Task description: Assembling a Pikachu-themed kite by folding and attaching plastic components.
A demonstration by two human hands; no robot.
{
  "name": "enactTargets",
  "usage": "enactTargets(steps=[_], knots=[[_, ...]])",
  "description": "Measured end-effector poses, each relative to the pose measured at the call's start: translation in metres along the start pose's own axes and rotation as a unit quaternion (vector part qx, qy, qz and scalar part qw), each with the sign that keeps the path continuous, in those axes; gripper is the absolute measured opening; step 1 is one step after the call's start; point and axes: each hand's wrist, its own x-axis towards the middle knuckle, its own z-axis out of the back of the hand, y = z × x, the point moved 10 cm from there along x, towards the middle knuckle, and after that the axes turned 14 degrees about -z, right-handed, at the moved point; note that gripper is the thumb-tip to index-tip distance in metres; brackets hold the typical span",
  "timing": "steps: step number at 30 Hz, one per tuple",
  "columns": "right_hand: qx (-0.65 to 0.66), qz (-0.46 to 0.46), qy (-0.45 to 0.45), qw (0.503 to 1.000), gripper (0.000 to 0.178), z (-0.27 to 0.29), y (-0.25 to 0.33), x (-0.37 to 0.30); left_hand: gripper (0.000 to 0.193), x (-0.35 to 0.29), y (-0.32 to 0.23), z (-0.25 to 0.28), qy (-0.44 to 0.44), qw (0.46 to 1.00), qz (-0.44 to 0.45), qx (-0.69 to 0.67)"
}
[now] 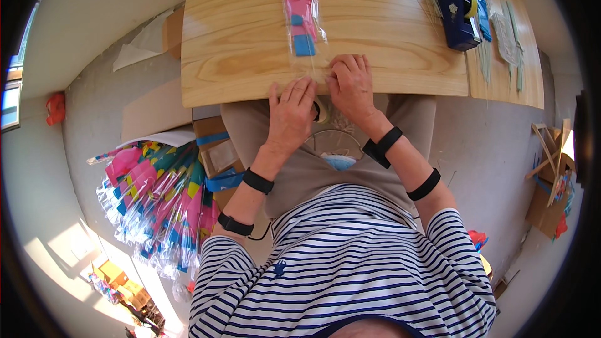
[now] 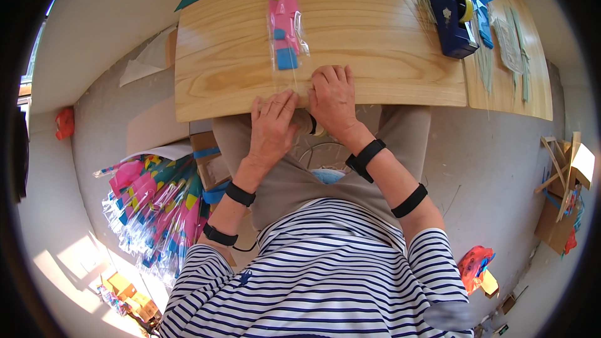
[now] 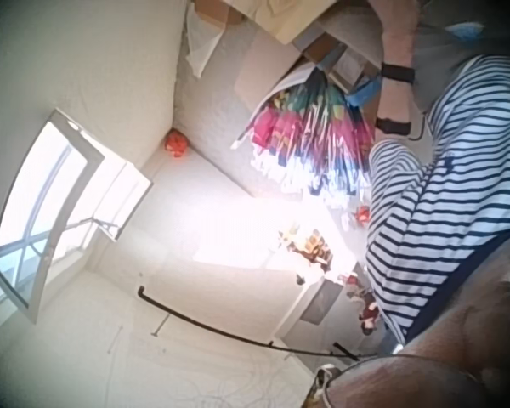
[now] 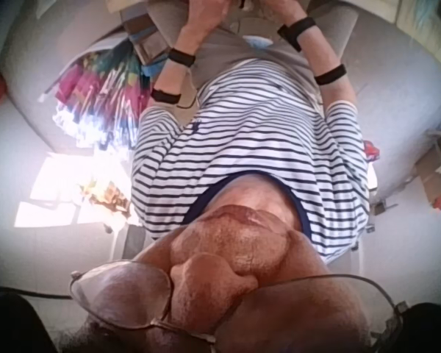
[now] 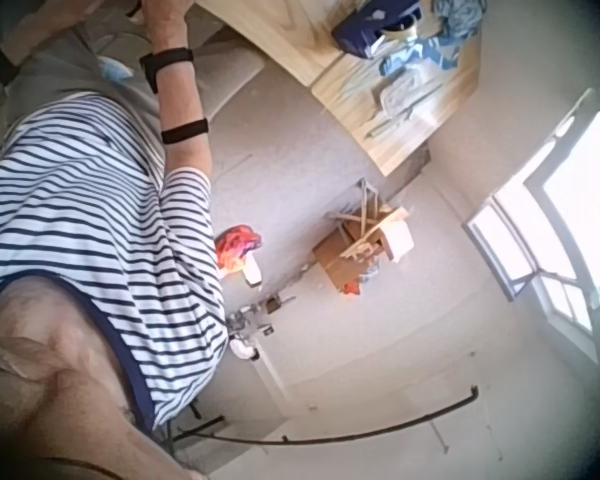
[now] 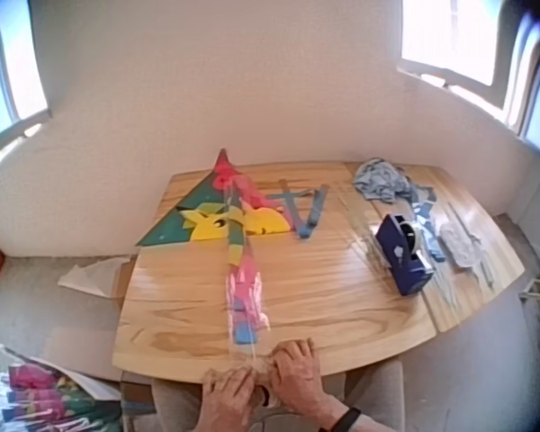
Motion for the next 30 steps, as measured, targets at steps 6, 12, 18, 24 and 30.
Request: enactTargets(steps=[6, 12, 18, 24, 30], knots=[[0.021, -0.018, 0.020, 0.999, 0.023, 0.003, -0.011, 0.000, 0.069, 0.007, -0.001, -0.001, 0.003, 1.000, -0.002, -0.001], [-0.119, 0.106, 0.069, 0.985, 0.060, 0.006, 0.027, -0.037, 0.060, 0.007, -0.001, -0.002, 0.002, 1.000, -0.006, 0.017], [-0.126, 0.091, 0.155, 0.976, 0.085, -0.018, 0.009, -0.055, 0.067, 0.004, -0.001, -0.006, 0.035, 0.998, -0.023, 0.044], [-0.127, 0.105, 0.156, 0.974, 0.090, -0.020, 0.010, -0.057, 0.064, -0.014, 0.013, 0.003, 0.061, 0.991, -0.060, 0.106], [-0.106, 0.119, 0.096, 0.982, 0.068, -0.014, 0.010, -0.054, 0.061, -0.022, 0.026, 0.016, 0.052, 0.994, -0.015, 0.097]])
